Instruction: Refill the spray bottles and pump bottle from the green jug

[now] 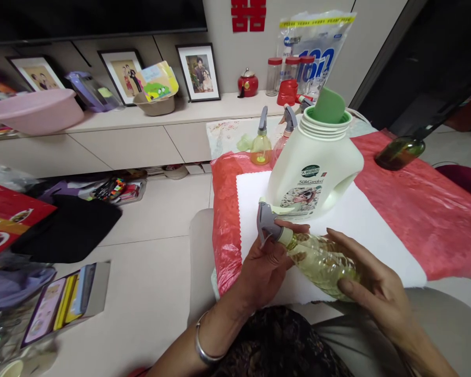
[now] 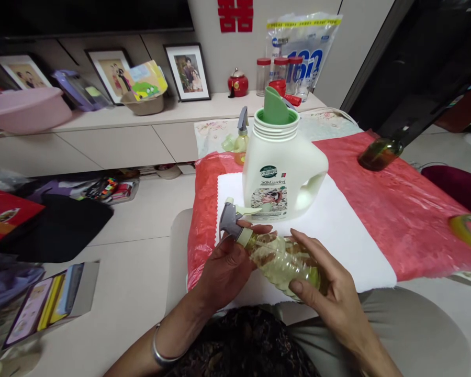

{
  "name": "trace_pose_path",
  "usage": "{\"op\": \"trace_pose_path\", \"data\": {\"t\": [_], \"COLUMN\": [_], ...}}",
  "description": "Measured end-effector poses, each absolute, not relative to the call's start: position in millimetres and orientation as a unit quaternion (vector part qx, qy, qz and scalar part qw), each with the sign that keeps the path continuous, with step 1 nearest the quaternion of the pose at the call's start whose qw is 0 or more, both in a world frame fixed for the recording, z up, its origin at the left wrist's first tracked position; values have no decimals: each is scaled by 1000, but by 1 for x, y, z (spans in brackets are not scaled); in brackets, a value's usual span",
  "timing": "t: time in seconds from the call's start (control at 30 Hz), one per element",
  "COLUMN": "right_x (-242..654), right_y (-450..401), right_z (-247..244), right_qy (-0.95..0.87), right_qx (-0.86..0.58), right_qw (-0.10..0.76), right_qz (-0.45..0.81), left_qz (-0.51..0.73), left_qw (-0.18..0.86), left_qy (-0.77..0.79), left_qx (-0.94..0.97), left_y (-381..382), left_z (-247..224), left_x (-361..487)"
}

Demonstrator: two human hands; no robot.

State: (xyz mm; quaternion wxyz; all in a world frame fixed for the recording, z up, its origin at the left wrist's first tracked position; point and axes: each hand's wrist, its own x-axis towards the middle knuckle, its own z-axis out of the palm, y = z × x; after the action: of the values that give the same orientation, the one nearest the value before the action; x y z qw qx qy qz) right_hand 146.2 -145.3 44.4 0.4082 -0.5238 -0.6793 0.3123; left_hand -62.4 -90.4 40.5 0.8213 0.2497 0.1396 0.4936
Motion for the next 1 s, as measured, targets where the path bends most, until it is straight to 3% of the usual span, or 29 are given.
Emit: {"op": "trace_pose_path", "data": {"t": [0.13, 0.23, 0.47, 0.6, 0.73, 0.93, 1.0], "right_x": [136, 124, 128, 139, 142, 147, 152], "right_y": [-144, -146, -158, -152, -148, -152, -152], "right_z": [29, 30, 36, 26, 35, 45, 37], "right_qy": [-494, -468, -556, -501, -482, -548, -524], "right_qx": [-525, -528, -524, -516, -508, -553, -513], "right_qw": [507, 539, 506, 527, 492, 433, 424], "right_qz": [473, 460, 399, 453, 517, 454, 532], "left_qz": [491, 512, 526, 515, 517, 516, 514], "left_qw": [832, 818, 806, 813, 804, 801, 801], "left_qy": [141, 174, 184, 189, 211, 211, 208], "left_qx": [218, 195, 200, 195, 206, 218, 226], "left_y": [-95, -94, -87, -88, -90, -87, -86], "left_z": [39, 39, 48, 50, 47, 49, 50], "left_x": [-58, -56, -65, -67, -65, -68, -71]}}
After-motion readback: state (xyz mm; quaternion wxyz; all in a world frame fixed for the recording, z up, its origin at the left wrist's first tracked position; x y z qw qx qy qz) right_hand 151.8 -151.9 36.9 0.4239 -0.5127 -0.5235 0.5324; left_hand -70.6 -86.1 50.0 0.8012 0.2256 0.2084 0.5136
